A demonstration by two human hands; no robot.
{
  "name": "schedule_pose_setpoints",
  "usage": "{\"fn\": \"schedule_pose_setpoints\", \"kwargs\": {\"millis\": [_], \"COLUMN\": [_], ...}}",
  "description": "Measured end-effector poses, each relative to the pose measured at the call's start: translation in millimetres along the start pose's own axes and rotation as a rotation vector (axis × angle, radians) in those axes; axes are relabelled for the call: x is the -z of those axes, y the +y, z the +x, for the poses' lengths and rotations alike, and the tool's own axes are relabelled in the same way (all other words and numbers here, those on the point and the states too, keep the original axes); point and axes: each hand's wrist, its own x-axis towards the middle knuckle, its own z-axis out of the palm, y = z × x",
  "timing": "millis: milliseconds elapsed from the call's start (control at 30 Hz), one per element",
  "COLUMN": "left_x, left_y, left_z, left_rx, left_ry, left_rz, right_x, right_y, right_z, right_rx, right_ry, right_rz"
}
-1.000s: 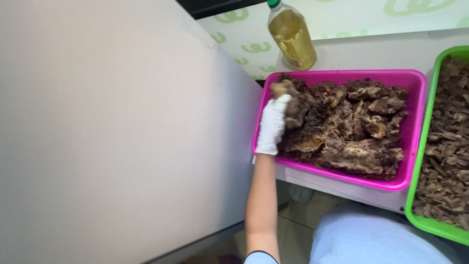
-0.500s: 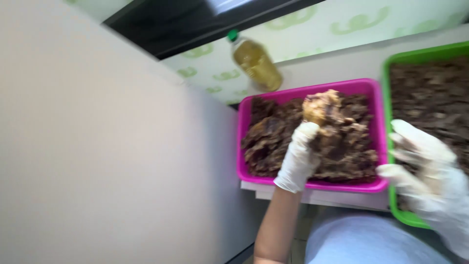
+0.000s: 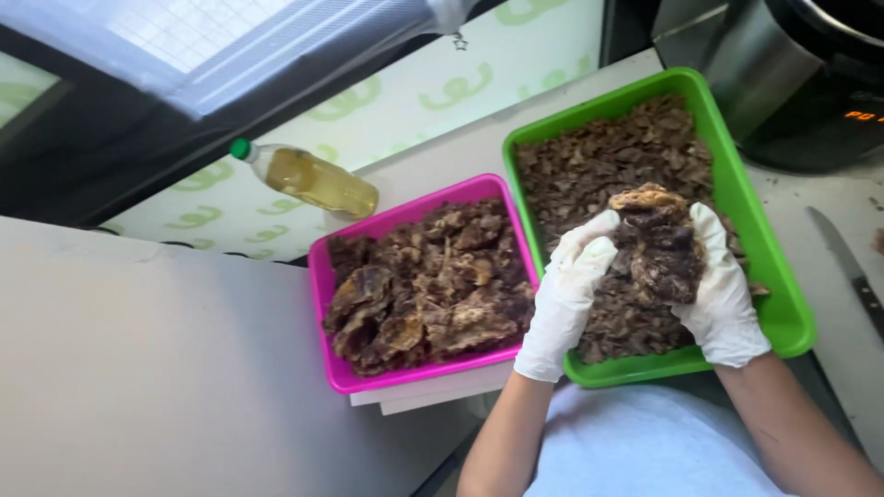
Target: Manually shredding and sorting cooked meat from one container into another while wearing gloves.
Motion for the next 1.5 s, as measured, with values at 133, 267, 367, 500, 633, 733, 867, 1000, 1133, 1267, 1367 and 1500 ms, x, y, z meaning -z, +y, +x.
{"fn": "schedule_pose_setpoints", "kwargs": {"millis": [133,267,367,500,633,733,867,1000,1133,1267,1367,1500], "left_x": [-47.9,-79.4,-88.5,-101.2,-94.1,-84.8,-90.9,-86.2,-81.9,-80.8,-77.2,-71.4], "left_y": [3.1,-49.1,-100.9,-118.1,-106.4,-86.2,-72.5,-73.6,-71.8,-85.8,-96.3,-79.4], "left_z": [5.5,16.8,31.7,35.1,26.3,20.5,2.4,-1.2,-1.0,-4.7,-1.5,-2.9], "left_rx": [0.065,-0.059,-0.001,0.068,-0.010,-0.204,-0.362,-0.485,-0.574,-0.513,-0.412,-0.440], "left_ry": [0.107,0.327,0.450,0.588,0.579,0.530,0.398,0.300,0.293,0.298,0.339,0.317], "left_rz": [0.095,0.179,-0.124,-0.488,-0.104,0.572,0.993,1.117,1.041,0.882,0.637,0.531], "right_x": [38.0,50.2,46.4,77.9,94.0,72.1,76.3,72.1,59.8,46.6,35.7,37.6], "right_y": [37.1,43.9,34.3,55.0,48.4,-15.7,-8.3,4.1,-6.9,-11.3,-1.0,14.3], "right_z": [16.5,21.3,21.8,30.4,38.5,40.8,28.1,28.7,19.8,4.6,10.2,12.5], "right_rx": [-0.083,0.257,0.381,0.372,0.232,0.555,0.106,0.205,0.009,0.346,0.001,-0.008], "right_ry": [0.074,-0.062,0.004,-0.072,-0.230,-0.358,-0.467,-0.342,-0.261,-0.280,-0.097,0.045], "right_rz": [0.061,-0.428,-0.584,-0.639,-0.460,-0.861,-0.316,-0.557,-0.131,-0.506,-0.013,0.143]}}
